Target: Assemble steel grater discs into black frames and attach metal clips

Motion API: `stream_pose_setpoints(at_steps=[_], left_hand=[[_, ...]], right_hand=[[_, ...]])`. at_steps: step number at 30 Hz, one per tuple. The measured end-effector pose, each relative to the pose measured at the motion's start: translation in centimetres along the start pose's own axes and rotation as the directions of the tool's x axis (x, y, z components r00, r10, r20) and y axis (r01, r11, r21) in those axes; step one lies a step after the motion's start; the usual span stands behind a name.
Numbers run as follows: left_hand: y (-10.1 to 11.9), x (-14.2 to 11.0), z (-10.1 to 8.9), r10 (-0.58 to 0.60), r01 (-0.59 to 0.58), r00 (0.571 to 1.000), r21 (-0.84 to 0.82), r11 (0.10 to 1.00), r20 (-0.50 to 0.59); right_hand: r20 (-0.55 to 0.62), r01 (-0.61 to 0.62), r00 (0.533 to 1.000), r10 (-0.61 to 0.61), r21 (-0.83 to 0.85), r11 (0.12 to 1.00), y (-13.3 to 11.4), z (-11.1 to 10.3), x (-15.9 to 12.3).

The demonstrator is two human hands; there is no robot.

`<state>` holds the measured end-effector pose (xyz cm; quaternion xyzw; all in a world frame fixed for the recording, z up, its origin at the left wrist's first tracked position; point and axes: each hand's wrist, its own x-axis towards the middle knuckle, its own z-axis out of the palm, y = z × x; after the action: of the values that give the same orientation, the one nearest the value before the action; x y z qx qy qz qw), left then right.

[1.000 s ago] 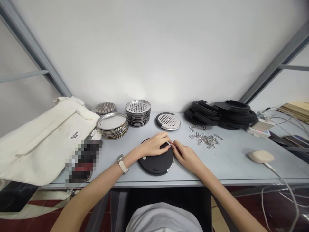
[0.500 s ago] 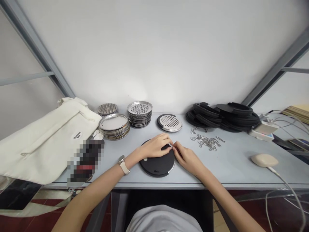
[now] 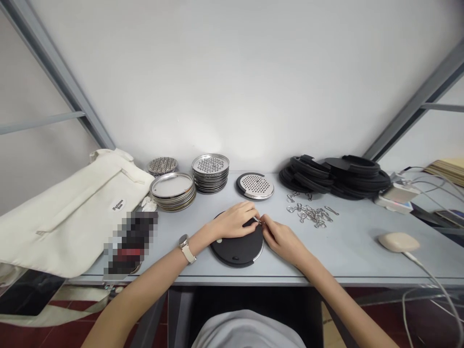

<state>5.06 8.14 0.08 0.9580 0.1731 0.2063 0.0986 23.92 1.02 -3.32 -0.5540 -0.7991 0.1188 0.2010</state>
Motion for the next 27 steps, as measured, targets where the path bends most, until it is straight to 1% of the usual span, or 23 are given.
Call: stream_pose_setpoints(at_steps=[12,18,22,27], left_hand=[[0.03,-0.07,0.02,-0.007,0.007,1.000,-0.019,1.000,0.003],[0.11,-0.09,-0.07,0.016,-0.016,1.000,0.005,1.000,-0.005],[0.08,-0.11,-0.19,-0.019,0.019,1.000,0.001,1.000,-0.001],[-0.26,-0.09,-0.28,-0.074,0.074,0.997,-0.077,0.994,-0.001]], right_hand=[[-0.005,0.014,1.000,-0.014,-0.012,1.000,-0.08,-0.15,0.05],[0.016,-0.001,1.000,0.002,-0.022,1.000,-0.02,-0.01,0.03],[0.024,-0.011,1.000,0.011,-0.007,1.000,-0.12,-0.10,0.00],[0.022,-0.013,1.000,0.013,0.005,1.000,-0.19,-0.15,0.05]])
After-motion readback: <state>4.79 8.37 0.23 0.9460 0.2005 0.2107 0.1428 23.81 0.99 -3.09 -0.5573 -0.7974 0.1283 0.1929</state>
